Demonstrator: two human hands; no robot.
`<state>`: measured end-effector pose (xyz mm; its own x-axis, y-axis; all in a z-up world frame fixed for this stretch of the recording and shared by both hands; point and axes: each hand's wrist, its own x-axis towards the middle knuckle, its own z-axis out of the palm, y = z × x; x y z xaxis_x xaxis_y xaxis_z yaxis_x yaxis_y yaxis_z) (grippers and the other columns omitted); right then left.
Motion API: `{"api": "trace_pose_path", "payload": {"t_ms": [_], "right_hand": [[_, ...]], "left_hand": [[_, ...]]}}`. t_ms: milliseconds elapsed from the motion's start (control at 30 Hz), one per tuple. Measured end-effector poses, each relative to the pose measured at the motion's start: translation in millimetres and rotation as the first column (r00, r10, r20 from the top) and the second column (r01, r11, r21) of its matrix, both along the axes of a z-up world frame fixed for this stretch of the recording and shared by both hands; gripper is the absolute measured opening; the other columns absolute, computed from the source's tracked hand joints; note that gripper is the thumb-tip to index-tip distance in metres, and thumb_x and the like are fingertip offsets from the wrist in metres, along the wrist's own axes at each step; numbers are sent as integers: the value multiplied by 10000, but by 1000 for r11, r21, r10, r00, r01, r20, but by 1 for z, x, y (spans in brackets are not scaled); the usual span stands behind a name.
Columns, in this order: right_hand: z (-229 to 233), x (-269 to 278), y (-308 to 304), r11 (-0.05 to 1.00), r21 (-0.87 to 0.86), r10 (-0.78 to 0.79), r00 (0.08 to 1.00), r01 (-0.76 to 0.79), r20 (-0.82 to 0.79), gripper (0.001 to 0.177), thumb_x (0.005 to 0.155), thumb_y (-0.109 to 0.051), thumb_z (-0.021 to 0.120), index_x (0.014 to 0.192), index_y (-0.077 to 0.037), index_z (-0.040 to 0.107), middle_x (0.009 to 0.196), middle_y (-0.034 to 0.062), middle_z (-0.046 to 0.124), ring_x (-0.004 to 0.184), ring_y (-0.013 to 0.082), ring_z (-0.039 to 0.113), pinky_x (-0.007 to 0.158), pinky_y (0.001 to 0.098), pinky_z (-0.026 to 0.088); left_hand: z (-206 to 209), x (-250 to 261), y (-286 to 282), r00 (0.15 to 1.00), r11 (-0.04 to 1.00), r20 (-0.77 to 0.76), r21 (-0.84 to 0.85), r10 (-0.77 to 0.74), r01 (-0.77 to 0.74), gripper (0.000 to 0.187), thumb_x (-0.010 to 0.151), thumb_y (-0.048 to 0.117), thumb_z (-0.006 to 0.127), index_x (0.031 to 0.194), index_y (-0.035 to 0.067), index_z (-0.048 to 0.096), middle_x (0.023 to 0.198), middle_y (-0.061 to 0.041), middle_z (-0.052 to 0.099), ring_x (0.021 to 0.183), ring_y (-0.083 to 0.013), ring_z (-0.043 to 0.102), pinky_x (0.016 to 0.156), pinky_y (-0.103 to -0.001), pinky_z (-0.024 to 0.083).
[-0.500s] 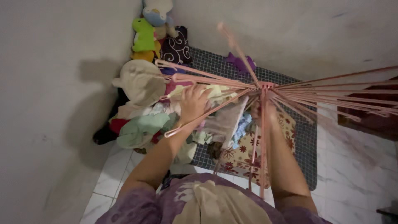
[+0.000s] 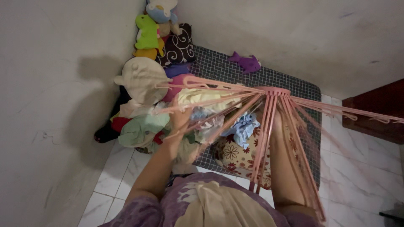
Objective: The person removes clothing items from the arms of a folding drying rack, collapses the rack by hand, and carries it away.
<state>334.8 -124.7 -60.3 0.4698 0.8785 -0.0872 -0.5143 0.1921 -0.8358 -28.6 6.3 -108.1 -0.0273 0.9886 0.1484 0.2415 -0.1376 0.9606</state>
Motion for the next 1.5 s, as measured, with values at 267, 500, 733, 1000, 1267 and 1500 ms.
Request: {"api": "trace_pose_path", "payload": {"t_ms": [267, 500, 733, 1000, 1267, 1500], "right_hand": [[6, -3, 4, 998, 61, -26, 999, 28, -22, 361, 1115, -446, 556, 1204, -99, 597, 916, 9, 533, 705, 136, 488, 577, 282, 430], [8, -5, 9, 993, 108, -42, 999, 45, -30, 370, 1109, -437, 563, 1253, -98, 586, 1008, 26, 543, 803, 152, 513, 662, 294, 457], [17, 1, 11, 986, 154, -64, 997, 69, -35, 388, 1102, -428, 569, 1302, -96, 575, 1101, 43, 552, 901, 168, 538, 747, 306, 484], [11, 2, -4, 980, 166, -107, 993, 114, -48, 418, 1095, -418, 577, 1359, -94, 563, 1207, 63, 563, 1013, 187, 566, 844, 320, 515], [-6, 11, -35, 974, 172, -139, 989, 146, -55, 456, 1087, -407, 584, 1415, -92, 550, 1313, 82, 573, 1124, 205, 595, 941, 334, 546], [-18, 33, -42, 955, 263, -128, 991, 136, -46, 494, 1081, -398, 591, 1464, -90, 539, 1405, 99, 583, 1222, 221, 620, 1026, 346, 573]], "left_hand": [[77, -43, -9, 897, 928, -399, -371, -189, 31, 660, 873, 613, 617, 1219, 60, 719, 1214, -192, 696, 1133, -360, 648, 1007, -543, 436], [92, -57, -21, 933, 872, -92, -399, -347, 285, 625, 840, 572, 604, 1058, 12, 774, 944, -215, 786, 887, -365, 736, 798, -481, 570], [27, -57, -8, 646, 735, -495, -661, -581, 154, 725, 1005, 693, 517, 1201, 28, 729, 1211, -228, 671, 1111, -373, 644, 959, -456, 490], [-54, -7, -55, 798, 699, 325, -388, -507, 601, 518, 884, 526, 661, 1151, 90, 738, 944, -88, 731, 791, -201, 663, 661, -409, 542], [79, -35, -54, 982, 988, -110, -19, -152, 151, 323, 909, 298, 797, 830, -8, 727, 606, -54, 610, 528, -167, 542, 519, -326, 411], [105, -25, -60, 729, 850, 643, -229, -233, 474, 173, 925, 188, 678, 1022, 48, 714, 839, 46, 716, 737, -57, 669, 634, -280, 597]]}}
